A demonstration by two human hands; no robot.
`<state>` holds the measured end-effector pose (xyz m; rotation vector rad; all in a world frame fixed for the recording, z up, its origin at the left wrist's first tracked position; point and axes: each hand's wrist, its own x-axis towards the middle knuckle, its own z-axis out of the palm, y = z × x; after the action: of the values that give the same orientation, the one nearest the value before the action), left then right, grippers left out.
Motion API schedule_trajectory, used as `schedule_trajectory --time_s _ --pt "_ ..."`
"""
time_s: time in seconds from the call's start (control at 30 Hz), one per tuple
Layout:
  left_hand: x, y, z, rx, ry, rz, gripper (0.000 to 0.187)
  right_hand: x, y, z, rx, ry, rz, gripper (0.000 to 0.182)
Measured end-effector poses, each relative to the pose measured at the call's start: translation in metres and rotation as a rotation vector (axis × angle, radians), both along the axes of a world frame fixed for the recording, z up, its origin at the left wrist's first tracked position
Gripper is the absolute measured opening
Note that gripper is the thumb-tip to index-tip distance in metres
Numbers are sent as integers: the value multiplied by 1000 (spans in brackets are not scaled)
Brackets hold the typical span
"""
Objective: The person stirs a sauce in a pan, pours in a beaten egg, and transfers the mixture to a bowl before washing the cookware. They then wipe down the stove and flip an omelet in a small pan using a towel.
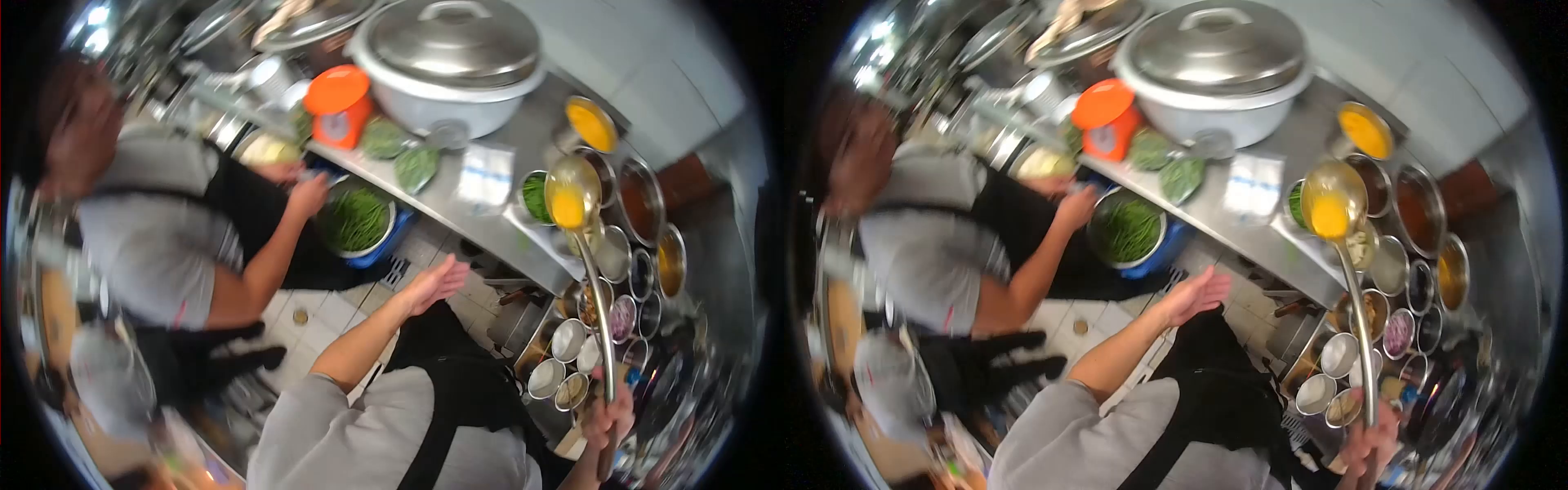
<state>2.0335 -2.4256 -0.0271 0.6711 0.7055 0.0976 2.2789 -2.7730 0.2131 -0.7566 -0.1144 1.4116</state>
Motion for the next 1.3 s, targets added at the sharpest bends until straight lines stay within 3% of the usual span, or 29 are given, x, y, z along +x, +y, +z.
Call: schedule_trajectory --time_s 0.03,0.2,0.23,0.27,0.43,0.63,0.7,0.87,1.07,1.13,1.3 --pt "-36 -22 -18 -15 73 27 73 -11 -3 3 -50 -24 40 60" --pt "-240 -198 -65 -179 524 495 69 -18 -38 -38 -217 -58 373 64" --pt "-275 -239 -66 -219 592 569 69 -26 -34 -28 -408 -188 460 62" --pt "-306 -279 -66 -266 657 634 69 -29 -37 -38 -443 -255 496 61" --pt "-397 -402 -77 -426 918 789 72 -63 -36 -77 -587 -427 782 59" --pt "-439 -366 -76 -246 836 971 72 -150 4 -86 -540 -513 1050 55" --pt "-455 -346 -74 -173 797 1004 72 -184 21 -103 -491 -376 1141 54" --pt "-518 -332 -76 68 722 999 73 -304 82 -109 -424 -375 1312 50" --pt "-628 -371 -115 -177 821 996 67 -461 146 -117 -386 -280 1298 50" --pt "-662 -377 -99 -279 859 1031 65 -502 171 -129 -355 -169 1271 49" --pt "-732 -369 -77 -315 971 1141 61 -590 249 -135 -197 -219 1313 49"
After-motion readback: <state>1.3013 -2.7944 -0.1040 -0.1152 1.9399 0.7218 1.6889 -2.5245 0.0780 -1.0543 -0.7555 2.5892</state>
